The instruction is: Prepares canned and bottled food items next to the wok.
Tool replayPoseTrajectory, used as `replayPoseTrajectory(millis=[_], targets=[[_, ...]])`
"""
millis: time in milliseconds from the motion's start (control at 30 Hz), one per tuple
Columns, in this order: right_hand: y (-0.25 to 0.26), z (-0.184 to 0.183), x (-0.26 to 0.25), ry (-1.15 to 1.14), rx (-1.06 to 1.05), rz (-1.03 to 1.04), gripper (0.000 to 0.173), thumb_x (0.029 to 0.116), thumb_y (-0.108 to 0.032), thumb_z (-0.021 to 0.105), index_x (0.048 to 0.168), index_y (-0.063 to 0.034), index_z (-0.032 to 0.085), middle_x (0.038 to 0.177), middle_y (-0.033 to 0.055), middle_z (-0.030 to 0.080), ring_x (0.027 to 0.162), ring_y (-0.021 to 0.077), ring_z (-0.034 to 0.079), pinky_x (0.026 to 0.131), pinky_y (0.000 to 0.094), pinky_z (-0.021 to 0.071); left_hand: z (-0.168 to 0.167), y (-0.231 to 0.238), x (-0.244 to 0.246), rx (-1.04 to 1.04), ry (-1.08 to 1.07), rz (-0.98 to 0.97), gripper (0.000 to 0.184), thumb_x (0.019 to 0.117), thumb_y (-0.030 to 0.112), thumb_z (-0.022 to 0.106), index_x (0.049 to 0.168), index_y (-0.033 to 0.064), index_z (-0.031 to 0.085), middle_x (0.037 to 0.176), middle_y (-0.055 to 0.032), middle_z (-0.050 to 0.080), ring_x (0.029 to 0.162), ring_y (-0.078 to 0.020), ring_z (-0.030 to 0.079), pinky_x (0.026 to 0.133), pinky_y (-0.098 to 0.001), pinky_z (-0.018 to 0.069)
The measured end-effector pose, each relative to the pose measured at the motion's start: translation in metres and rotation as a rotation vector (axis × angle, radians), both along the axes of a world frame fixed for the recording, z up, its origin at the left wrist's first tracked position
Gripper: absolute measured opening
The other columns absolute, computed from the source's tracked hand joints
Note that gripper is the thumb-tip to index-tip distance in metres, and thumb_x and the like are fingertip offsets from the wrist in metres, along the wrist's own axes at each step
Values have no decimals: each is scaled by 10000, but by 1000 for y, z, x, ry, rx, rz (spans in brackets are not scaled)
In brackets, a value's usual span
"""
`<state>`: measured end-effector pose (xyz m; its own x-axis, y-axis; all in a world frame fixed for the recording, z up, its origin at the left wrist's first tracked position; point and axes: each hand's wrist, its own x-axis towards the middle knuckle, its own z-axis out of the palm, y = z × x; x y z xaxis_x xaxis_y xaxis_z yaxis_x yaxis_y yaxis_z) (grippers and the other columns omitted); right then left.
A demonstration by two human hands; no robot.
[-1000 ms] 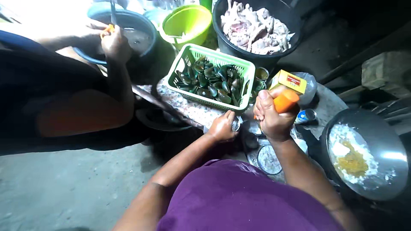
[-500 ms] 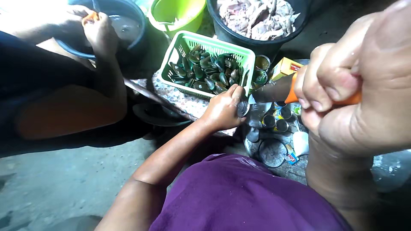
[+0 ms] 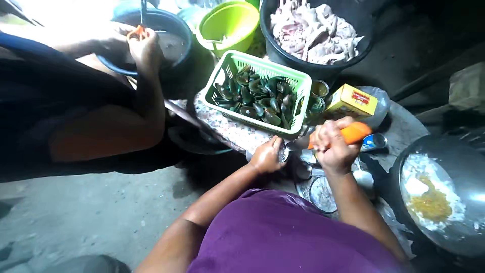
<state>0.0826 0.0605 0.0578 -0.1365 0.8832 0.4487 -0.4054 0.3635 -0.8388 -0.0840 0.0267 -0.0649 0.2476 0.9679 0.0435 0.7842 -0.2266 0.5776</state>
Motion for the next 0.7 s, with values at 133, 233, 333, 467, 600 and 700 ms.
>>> replayPoseTrajectory(millis=[133,233,333,467,600,700], targets=[[41,-53,61,374,-377,-139,448,1063,-262,364,637,-198,489,481,-67,433,390,69,400,420,232,377,-1,-2,-2,-18,18,-28,672,740,396,851,1247,41,589,1203,-161,634,971,-311,694,806,-520,595],[43,-120,84,661,-623,-287,508,1100,-359,317,639,-191,448,478,-73,381,402,59,381,453,204,373,2,0,-5,-2,30,-71,669,743,398,850,1248,46,588,1187,-155,640,962,-304,695,810,-516,593],[30,-130,87,769,-703,-328,523,1106,-428,324,665,-188,473,502,-63,411,431,73,425,494,215,417,6,0,-5,-5,35,-96,687,724,361,875,1251,28,586,1203,-172,641,960,-327,699,804,-541,588],[2,-69,112,558,-465,-273,553,1096,-512,245,703,-215,497,572,-67,464,550,100,513,635,298,508,15,12,-13,-76,93,-144,739,751,339,879,1332,23,547,1305,-192,616,1012,-349,702,850,-563,581],[-56,-25,166,-51,-101,-300,266,1037,-380,524,824,-242,605,645,-85,565,535,82,556,544,287,538,48,20,-17,-95,149,-236,778,753,380,872,1374,55,536,1352,-172,607,1047,-347,694,873,-572,570],[-118,-59,191,-932,-216,-207,323,937,-330,640,1053,-29,654,866,94,663,741,180,646,693,372,572,95,27,-4,-56,132,-341,761,765,408,862,1363,63,542,1344,-155,614,1065,-326,688,878,-571,566]])
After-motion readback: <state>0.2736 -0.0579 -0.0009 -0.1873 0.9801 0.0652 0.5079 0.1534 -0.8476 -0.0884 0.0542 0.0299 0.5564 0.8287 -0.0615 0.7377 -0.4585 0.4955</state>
